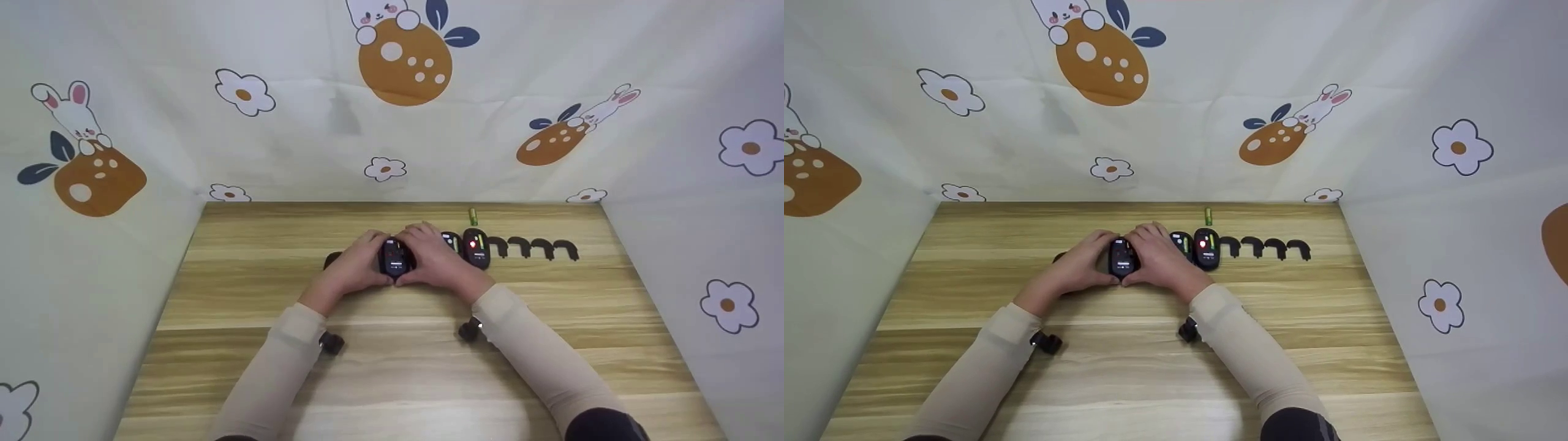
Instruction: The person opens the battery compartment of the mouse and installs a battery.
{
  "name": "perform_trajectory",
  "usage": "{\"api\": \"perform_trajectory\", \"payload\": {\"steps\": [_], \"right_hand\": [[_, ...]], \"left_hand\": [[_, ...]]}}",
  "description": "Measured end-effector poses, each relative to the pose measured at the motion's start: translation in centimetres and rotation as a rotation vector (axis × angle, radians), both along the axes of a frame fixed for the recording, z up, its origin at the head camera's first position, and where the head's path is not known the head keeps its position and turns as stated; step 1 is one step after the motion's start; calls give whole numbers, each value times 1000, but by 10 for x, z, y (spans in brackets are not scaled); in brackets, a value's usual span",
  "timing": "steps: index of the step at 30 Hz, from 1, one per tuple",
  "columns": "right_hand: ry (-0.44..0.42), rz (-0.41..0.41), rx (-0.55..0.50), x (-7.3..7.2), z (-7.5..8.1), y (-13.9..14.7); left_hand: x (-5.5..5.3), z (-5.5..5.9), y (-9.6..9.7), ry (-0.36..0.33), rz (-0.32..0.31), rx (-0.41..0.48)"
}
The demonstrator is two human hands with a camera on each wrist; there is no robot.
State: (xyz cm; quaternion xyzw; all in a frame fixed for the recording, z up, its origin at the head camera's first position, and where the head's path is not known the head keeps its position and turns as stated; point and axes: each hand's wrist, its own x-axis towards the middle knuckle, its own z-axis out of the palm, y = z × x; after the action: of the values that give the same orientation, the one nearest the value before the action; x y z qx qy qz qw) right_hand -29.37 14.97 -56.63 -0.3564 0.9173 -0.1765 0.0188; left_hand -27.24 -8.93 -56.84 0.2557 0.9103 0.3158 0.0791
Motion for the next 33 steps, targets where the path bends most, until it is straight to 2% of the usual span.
{"api": "perform_trajectory", "payload": {"steps": [5,10,16,23,33], "right_hand": [[1,-12,-25,2,0,2],[-14,-26,-85,7,0,2],[-52,-39,-179,17,2,-1],[-47,-46,-273,28,8,-10],[-78,-5,-320,46,13,-41]], "left_hand": [[3,2,-4,-15,14,4],[7,4,-13,2,24,32],[15,8,-25,24,13,86],[26,15,-42,43,15,111],[36,17,-79,-1,83,114]]}}
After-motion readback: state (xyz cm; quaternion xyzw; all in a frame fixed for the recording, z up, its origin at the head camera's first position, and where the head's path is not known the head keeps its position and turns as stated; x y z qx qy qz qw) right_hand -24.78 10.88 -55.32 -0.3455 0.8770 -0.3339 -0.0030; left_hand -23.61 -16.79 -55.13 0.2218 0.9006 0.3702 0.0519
